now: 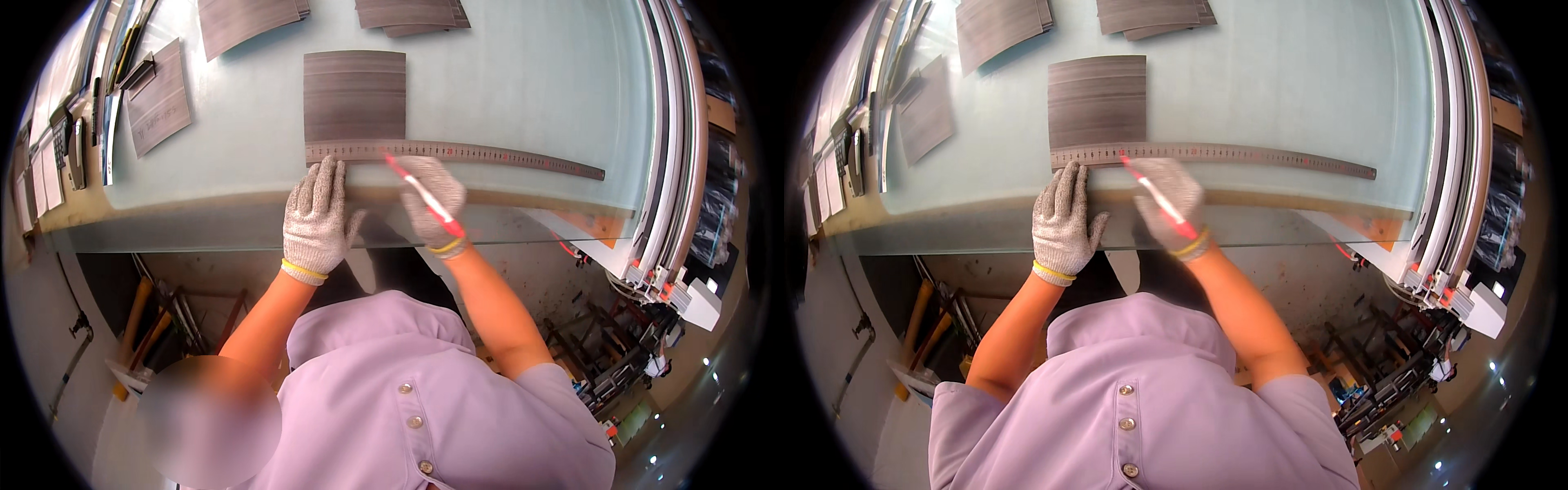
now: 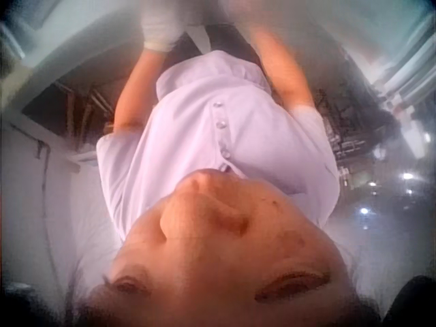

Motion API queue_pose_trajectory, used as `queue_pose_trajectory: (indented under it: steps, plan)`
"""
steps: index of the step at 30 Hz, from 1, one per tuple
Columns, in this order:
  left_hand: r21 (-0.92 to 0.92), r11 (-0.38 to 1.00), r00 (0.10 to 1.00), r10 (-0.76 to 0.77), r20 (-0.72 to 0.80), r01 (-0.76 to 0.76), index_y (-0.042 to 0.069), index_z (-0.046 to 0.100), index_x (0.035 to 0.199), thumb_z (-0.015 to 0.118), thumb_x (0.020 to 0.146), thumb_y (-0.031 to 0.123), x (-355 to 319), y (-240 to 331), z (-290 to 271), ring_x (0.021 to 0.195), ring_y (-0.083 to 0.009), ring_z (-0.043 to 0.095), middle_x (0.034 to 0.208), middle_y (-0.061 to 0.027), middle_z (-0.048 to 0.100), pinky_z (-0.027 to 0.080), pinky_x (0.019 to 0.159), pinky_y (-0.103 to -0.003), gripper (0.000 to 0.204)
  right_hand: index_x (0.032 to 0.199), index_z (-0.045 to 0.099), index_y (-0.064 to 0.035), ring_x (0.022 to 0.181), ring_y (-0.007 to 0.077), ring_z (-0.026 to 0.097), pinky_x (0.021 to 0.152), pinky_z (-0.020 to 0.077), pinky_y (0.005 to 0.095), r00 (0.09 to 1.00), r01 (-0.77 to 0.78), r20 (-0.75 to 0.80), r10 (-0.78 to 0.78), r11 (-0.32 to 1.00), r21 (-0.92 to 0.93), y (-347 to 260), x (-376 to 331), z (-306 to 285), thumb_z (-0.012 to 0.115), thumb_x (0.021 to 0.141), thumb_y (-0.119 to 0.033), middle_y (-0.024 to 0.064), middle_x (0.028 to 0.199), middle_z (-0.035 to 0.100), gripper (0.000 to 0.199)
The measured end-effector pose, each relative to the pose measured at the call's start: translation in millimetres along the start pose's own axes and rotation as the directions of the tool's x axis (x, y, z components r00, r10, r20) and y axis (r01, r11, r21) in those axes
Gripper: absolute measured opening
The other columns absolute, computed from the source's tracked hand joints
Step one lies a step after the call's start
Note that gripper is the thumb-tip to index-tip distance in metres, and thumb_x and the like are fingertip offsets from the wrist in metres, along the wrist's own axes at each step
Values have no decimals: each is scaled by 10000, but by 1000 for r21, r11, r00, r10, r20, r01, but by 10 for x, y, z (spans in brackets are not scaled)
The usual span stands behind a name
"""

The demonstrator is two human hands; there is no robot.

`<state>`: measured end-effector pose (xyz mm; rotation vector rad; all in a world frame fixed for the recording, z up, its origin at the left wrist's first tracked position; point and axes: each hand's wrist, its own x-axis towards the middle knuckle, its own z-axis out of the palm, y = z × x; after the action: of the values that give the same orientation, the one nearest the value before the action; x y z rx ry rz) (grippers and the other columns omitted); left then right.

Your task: The person measures and marks multiple rectangular brown material sheets using a ruler and a red marker. They then use a utility knife to cut the sheets along the marked lines. The person stacks the cut pieces on the workbench.

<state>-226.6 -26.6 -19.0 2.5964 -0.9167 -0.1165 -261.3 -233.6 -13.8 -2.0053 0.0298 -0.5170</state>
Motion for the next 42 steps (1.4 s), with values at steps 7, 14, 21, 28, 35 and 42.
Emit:
queue_pose_trajectory:
  steps: [7, 14, 21, 28, 35, 42]
  plan:
    - [-16, 1000, 1000, 19, -9, -19, -52, 500, 1465, 787, 802, 257, 10, -15, -1, 1352, -421, 504, 1524, -231, 479, 413, 1125, -505, 786, 964, 703, -34, 814, 324, 684, 739, 565, 419, 994, 91, 65, -88, 995, -38, 138, 73, 288, 776, 786, 4, 115, 923, 712, 196]
    - [2, 1000, 1000, 14, 5, -14, -49, 490, 1479, 776, 819, 280, 0, -25, 12, 1364, -419, 495, 1540, -226, 466, 407, 1130, -508, 791, 928, 696, -38, 800, 316, 678, 733, 562, 423, 975, 213, 93, -204, 971, -107, 184, 105, 322, 779, 777, -8, 100, 900, 703, 175]
    - [-2, 1000, 1000, 23, -8, -23, -54, 494, 1470, 775, 813, 261, 4, -26, 6, 1354, -427, 499, 1520, -238, 481, 406, 1128, -510, 781, 915, 689, -33, 801, 316, 679, 729, 560, 421, 980, 178, 111, -167, 979, -103, 181, 89, 319, 775, 787, -14, 103, 890, 699, 156]
    - [-1, 1000, 1000, 18, -7, -18, -55, 496, 1466, 775, 816, 264, 10, -14, -12, 1354, -427, 499, 1516, -239, 484, 406, 1129, -511, 776, 919, 686, -33, 786, 321, 677, 724, 559, 422, 978, 185, 121, -173, 978, -96, 186, 97, 307, 774, 797, -19, 106, 870, 695, 151]
    - [-1, 1000, 1000, 18, -7, -18, -46, 489, 1475, 774, 823, 265, 3, -11, -5, 1359, -422, 498, 1524, -233, 477, 404, 1130, -514, 777, 909, 683, -29, 782, 323, 678, 721, 558, 414, 982, 159, 112, -150, 984, -76, 171, 101, 300, 765, 811, -13, 110, 851, 692, 129]
    - [14, 1000, 1000, 12, -15, -12, -31, 469, 1498, 762, 843, 263, 13, 15, -8, 1381, -411, 477, 1534, -218, 472, 397, 1136, -505, 775, 1035, 704, -29, 819, 326, 703, 755, 564, 406, 985, -33, -170, 22, 997, -63, 234, -248, -35, 719, 859, 17, 127, 890, 720, 182]
